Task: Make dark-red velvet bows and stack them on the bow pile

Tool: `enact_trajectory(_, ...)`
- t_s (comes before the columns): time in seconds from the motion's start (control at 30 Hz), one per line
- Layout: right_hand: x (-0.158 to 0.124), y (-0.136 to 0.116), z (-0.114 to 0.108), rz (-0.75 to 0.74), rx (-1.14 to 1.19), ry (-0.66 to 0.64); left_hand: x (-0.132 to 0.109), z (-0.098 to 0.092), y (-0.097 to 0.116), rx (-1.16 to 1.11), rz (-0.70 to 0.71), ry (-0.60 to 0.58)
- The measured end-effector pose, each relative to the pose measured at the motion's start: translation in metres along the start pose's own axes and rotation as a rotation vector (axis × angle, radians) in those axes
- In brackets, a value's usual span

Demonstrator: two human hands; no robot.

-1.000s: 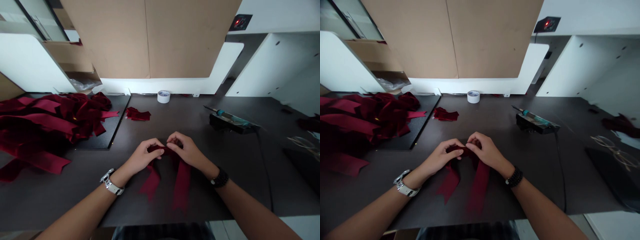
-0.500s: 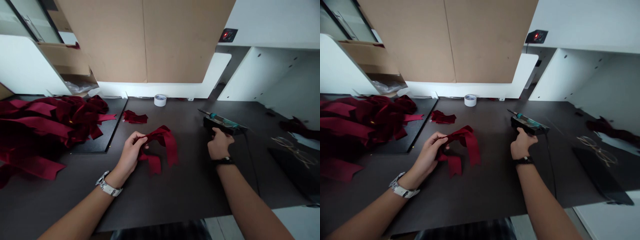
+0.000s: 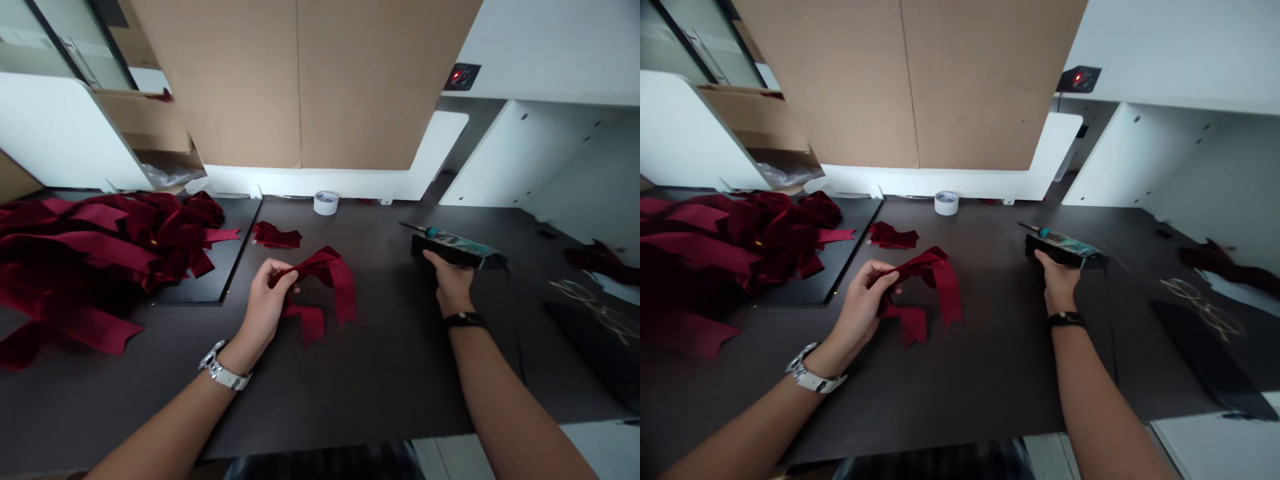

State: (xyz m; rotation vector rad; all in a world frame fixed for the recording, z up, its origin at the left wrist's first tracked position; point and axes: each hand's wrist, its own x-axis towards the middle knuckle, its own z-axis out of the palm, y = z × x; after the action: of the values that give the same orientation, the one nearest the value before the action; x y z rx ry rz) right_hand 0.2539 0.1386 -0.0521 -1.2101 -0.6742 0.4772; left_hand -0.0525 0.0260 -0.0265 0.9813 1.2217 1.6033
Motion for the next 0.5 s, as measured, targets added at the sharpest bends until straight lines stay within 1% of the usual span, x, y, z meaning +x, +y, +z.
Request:
enact_trajectory(0.07, -0.012, -0.015, 0.006, -0.038, 0.093, -0.04, 0.001, -0.001, 0.0, 0.006, 0.027, 0.025)
enact_trajectory(0.17, -0.037, -0.039, 0.015, -0.022, 0.186, -0.225, 0.004, -0.004, -0.001, -0.001, 0.087, 0.088)
enact_trajectory(0.23, -0.055, -0.049, 0.018, -0.035, 0.167, -0.313, 0.007, -0.007, -0.001, -0.019, 0.129, 0.137)
enact_trajectory(0.33, -0.081, -0.053, 0.015, -0.055, -0.056, -0.392, 0.012, -0.011, 0.0, -0.03, 0.178, 0.214)
enact_trajectory(0.4, -0.094, -0.048, 0.007, -0.055, -0.188, -0.474, 0.014, -0.014, 0.001, -0.018, 0.212, 0.255)
enact_trajectory(0.5, -0.105, -0.038, -0.008, -0.074, -0.315, -0.569, 0.014, -0.017, 0.002, 0.036, 0.262, 0.286)
